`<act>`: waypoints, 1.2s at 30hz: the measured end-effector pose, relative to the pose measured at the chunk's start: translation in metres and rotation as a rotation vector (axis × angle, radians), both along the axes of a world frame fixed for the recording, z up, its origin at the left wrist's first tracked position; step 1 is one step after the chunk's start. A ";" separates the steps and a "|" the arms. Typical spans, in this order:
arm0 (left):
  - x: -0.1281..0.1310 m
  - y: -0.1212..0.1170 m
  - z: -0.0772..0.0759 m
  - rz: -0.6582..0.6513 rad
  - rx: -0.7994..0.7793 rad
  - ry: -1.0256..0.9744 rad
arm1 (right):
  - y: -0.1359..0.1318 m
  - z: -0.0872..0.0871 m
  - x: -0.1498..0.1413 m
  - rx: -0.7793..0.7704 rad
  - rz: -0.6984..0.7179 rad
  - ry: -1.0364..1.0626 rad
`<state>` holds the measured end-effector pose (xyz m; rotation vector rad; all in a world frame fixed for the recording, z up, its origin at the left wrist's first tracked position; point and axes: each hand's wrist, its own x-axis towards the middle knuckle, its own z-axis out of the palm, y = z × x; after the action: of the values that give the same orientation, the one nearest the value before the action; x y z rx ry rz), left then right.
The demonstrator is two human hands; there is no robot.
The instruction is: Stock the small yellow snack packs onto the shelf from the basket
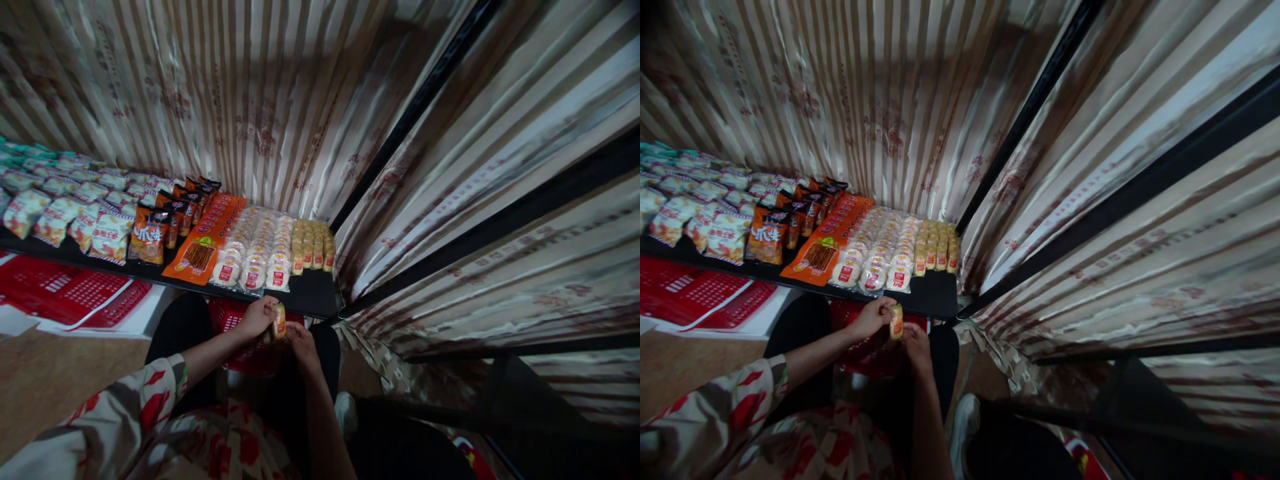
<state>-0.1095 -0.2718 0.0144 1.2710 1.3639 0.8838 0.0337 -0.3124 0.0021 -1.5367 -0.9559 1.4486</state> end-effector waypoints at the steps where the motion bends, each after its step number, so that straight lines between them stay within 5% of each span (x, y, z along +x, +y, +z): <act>1: 0.002 0.001 0.003 -0.005 0.011 0.012 | 0.001 0.001 0.001 0.026 0.007 -0.031; 12: 0.023 0.017 0.023 -0.071 0.188 0.159 | 0.006 0.012 0.011 0.376 -0.017 -0.712; 26: 0.049 0.036 0.038 -0.081 0.292 0.290 | 0.016 0.016 0.008 0.545 -0.126 -0.851; 36: 0.060 0.049 0.040 -0.044 0.238 0.230 | 0.036 0.011 0.013 0.499 -0.179 -0.856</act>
<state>-0.0495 -0.2233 0.0547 1.6195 1.4333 0.9113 0.0469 -0.2762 0.0127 -1.7879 -1.4743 0.3250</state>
